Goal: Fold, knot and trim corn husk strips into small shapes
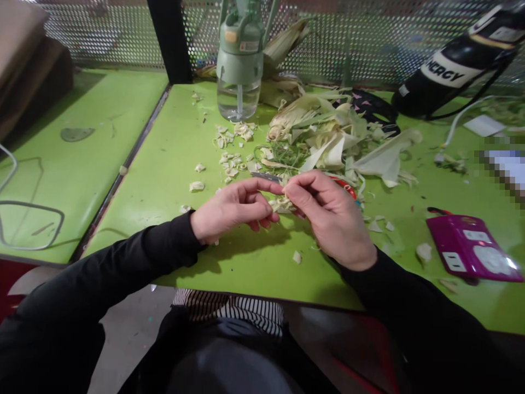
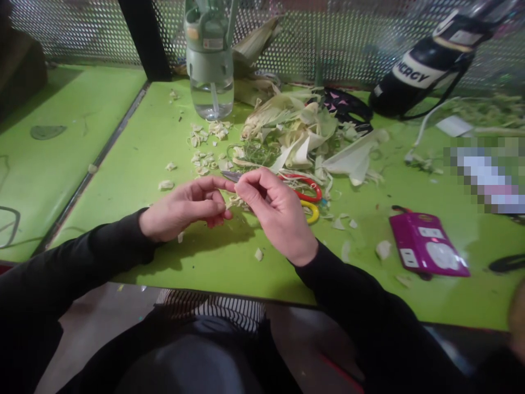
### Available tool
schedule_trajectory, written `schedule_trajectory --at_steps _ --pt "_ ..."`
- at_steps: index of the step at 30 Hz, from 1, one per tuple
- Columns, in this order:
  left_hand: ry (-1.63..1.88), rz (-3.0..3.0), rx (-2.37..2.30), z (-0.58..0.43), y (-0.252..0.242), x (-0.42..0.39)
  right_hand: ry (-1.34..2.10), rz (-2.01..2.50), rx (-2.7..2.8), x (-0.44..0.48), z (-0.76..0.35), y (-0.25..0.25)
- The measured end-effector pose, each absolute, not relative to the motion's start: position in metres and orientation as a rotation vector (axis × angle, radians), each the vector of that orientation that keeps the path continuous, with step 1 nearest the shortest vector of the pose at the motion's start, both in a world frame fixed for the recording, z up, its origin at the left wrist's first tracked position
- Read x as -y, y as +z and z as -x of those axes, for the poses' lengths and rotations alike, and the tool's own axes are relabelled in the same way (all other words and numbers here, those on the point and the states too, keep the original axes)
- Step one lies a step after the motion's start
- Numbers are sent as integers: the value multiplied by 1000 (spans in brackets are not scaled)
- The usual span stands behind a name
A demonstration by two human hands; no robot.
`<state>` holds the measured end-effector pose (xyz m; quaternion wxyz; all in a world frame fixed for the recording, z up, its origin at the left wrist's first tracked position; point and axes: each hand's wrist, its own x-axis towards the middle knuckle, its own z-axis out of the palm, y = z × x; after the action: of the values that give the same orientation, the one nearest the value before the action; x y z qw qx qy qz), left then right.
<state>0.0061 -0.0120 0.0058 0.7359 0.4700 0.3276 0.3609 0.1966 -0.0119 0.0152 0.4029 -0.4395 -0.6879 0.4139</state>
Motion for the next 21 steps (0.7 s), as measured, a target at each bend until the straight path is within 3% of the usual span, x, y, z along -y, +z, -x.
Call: schedule_trajectory --at_steps 8,15,21 --pt "689 -932 -731 -4 7 11 918 1175 1840 10 -197 19" --pt "632 -765 -723 -9 7 12 1017 1160 1795 11 -195 19" --pt "865 -747 -783 -12 3 11 992 1287 1860 5 -203 23"
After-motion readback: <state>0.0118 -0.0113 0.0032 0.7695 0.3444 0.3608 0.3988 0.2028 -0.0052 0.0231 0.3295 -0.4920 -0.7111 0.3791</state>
